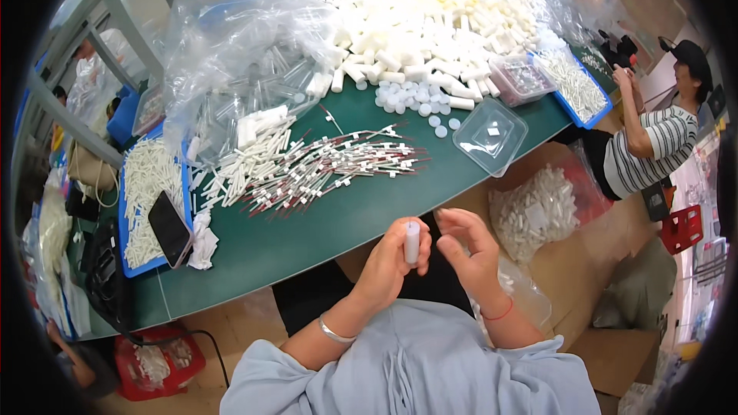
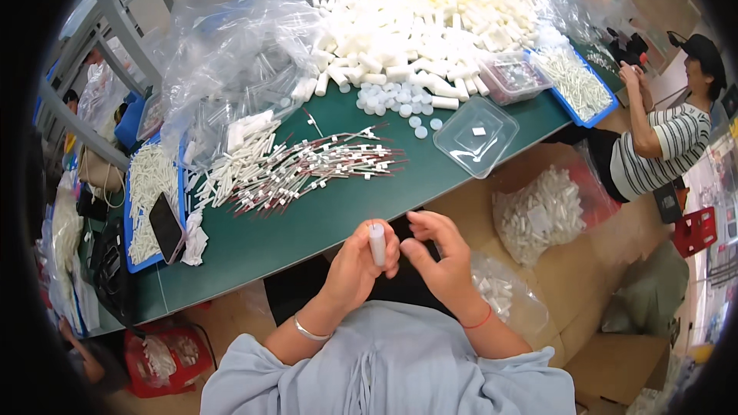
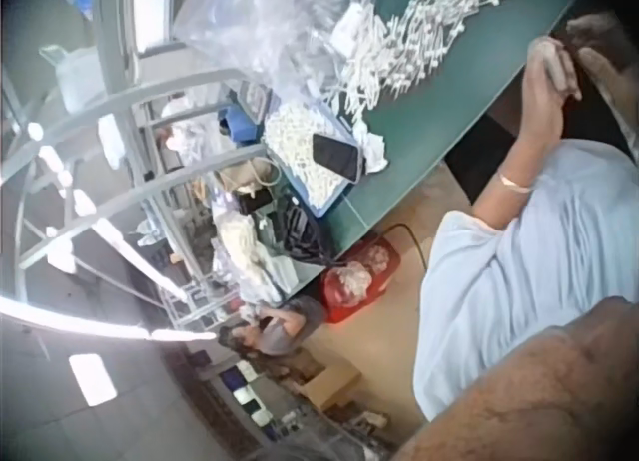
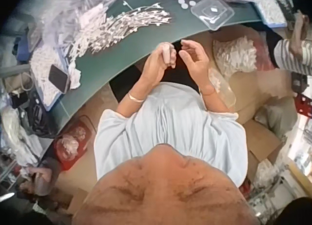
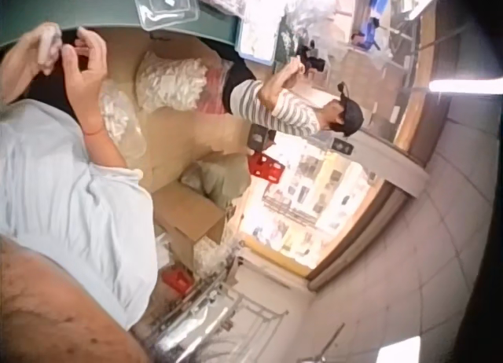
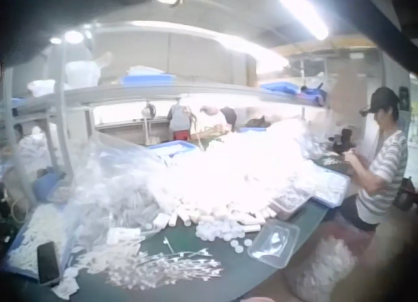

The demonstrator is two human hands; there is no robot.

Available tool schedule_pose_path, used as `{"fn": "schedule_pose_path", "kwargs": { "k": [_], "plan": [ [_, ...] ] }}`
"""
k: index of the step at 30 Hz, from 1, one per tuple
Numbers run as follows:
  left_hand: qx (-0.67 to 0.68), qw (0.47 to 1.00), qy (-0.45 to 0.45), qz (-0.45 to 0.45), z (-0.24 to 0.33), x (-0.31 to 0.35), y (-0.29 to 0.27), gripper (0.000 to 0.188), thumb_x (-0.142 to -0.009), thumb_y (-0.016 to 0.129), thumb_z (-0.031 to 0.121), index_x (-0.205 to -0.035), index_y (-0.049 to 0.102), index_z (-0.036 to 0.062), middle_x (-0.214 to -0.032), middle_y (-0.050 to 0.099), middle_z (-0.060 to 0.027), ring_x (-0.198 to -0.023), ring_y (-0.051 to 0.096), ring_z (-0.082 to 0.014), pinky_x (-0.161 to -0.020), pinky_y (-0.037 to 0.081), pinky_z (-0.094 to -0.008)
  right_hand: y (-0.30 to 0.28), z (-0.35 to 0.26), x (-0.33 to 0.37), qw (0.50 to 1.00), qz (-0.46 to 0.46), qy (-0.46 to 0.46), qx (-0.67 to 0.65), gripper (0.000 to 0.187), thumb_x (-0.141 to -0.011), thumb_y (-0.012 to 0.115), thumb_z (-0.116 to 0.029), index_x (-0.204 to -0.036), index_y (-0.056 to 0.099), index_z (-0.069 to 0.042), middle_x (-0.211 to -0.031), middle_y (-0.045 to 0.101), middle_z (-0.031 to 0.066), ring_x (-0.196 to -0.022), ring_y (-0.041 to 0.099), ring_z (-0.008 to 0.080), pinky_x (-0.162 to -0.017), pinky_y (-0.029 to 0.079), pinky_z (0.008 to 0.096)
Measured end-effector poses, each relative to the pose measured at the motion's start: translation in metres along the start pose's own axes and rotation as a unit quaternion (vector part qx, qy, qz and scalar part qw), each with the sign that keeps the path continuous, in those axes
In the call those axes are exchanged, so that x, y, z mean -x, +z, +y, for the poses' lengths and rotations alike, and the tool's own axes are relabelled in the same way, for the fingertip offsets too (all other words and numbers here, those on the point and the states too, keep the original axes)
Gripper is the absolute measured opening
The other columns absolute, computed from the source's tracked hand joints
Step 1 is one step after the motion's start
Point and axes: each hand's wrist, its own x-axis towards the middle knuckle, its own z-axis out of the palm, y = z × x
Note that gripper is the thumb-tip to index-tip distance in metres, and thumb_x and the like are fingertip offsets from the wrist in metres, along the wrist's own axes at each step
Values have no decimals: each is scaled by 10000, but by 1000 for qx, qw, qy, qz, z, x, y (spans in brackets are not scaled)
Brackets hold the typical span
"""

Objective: The worker is manual assembling small white components by inserting wired parts into cylindrical plastic housings at a factory workbench.

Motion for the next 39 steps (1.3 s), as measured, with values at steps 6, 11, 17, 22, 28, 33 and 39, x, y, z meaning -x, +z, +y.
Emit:
{"fn": "schedule_pose_path", "kwargs": {
  "k": [6,11,17,22,28,33,39],
  "plan": [
    [-45,993,1,105,-22,1,7,411,-1064,323,376,-1244,501,52,-1297,527,-113,-1123,523,-192,-968,457,-382,21,4,25,961,-72,180,-197,305,-981,579,-184,-1217,557,9,-1013,637,42,-848,599,81,-706,496,225],
    [-21,995,-26,93,-30,3,2,449,-1057,347,393,-1318,469,48,-1298,529,-122,-1008,547,-175,-801,494,-362,13,16,20,948,-66,238,-200,286,-999,541,-280,-1024,627,-8,-786,577,-6,-643,510,47,-568,434,205],
    [6,998,-60,25,-31,3,1,495,-1051,357,398,-1341,441,5,-1319,516,-141,-931,589,-205,-741,534,-360,3,16,19,884,-82,337,-314,292,-996,543,-299,-955,623,-21,-636,499,-22,-550,449,38,-504,379,202],
    [21,990,-54,125,-40,0,1,480,-1064,335,336,-1418,382,15,-1424,448,-160,-1233,509,-237,-1044,423,-379,7,20,15,915,-59,318,-242,270,-996,545,-274,-940,628,-24,-628,489,-30,-547,449,43,-501,380,217],
    [7,988,-47,145,-37,-3,0,455,-1071,310,282,-1448,349,30,-1458,423,-143,-1320,438,-210,-1111,347,-366,29,43,10,980,-1,174,-98,195,-964,604,-193,-951,628,0,-693,577,-3,-600,498,66,-537,414,242],
    [11,986,-42,163,-37,-4,-3,443,-1076,274,257,-1452,333,31,-1442,435,-140,-1307,448,-205,-1104,353,-355,39,39,5,991,10,135,-22,184,-938,637,-177,-951,619,6,-722,612,51,-618,542,90,-554,451,273],
    [19,987,-41,153,-37,-6,-10,443,-1076,240,249,-1448,336,29,-1410,459,-173,-1280,473,-227,-1088,381,-365,47,26,0,993,21,98,62,168,-932,633,-161,-932,585,0,-707,616,126,-595,620,201,-537,480,322]
  ]
}}
